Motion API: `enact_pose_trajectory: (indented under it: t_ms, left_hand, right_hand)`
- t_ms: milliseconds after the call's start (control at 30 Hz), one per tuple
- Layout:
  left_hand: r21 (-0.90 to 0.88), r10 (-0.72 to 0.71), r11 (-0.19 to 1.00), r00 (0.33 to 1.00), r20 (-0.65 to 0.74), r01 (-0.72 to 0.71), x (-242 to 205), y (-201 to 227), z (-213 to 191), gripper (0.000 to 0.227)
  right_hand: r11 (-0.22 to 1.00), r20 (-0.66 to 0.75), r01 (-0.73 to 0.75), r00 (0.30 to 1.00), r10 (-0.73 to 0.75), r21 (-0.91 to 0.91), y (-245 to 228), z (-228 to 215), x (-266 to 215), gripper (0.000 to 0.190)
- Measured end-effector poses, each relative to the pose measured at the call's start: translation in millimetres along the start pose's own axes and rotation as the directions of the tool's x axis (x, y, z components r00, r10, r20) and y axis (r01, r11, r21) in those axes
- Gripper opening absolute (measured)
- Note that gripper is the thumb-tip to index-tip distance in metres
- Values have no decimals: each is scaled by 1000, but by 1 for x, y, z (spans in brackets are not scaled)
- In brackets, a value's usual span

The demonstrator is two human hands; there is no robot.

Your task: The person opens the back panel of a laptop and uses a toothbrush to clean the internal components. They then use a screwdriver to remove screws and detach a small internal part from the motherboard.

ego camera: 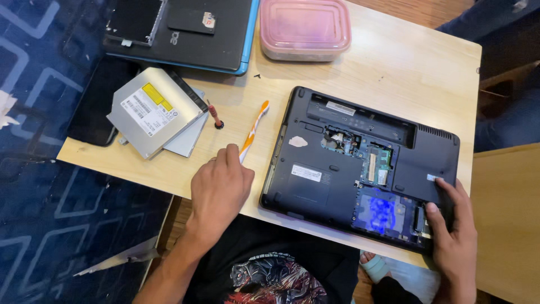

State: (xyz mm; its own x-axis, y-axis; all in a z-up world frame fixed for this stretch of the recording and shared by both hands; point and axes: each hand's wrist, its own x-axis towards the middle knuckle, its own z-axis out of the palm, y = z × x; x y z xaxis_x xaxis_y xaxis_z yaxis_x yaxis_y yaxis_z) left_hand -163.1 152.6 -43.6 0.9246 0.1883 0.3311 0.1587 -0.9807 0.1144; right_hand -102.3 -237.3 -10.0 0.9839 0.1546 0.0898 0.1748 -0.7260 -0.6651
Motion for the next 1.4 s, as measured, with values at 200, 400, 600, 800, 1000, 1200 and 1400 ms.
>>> enact_pose_trajectory:
  t_ms: [200,400,600,800,1000,1200,1400]
  left_hand:
    - [-98,-162,976,952,260,193,7,1,-9,33]
    - [-512,-244,790,939,244,338,-18,-6,-3,32]
    - [-748,-101,645,988,120,157,-12,8,-28,47]
    - [-845,167,533,984,67,-33,-14,34,-30,52]
    - [-734,-358,376,819,448,566,-44,22,-12,95]
    - [-962,-140,-40,952,272,269,-67,-8,12,65]
    - [-601,-90,761,958,273,243,-6,25,-41,46]
  right_hand:
    - [998,-142,-47,988,54,52,-4,0,-3,41]
    - [862,-81,-22,994,73,506,4,-6,-5,59]
    - [869,-87,21,996,26,494,10,-7,-7,51]
    - [903,-43,16,999,3,429,19,-10,-3,43]
    - [987,87,51,994,-65,151,66,-13,-18,39]
    - [992,32,83,996,-87,99,109,-10,-30,43]
    - [926,67,-328,945,321,187,32,-26,33,47]
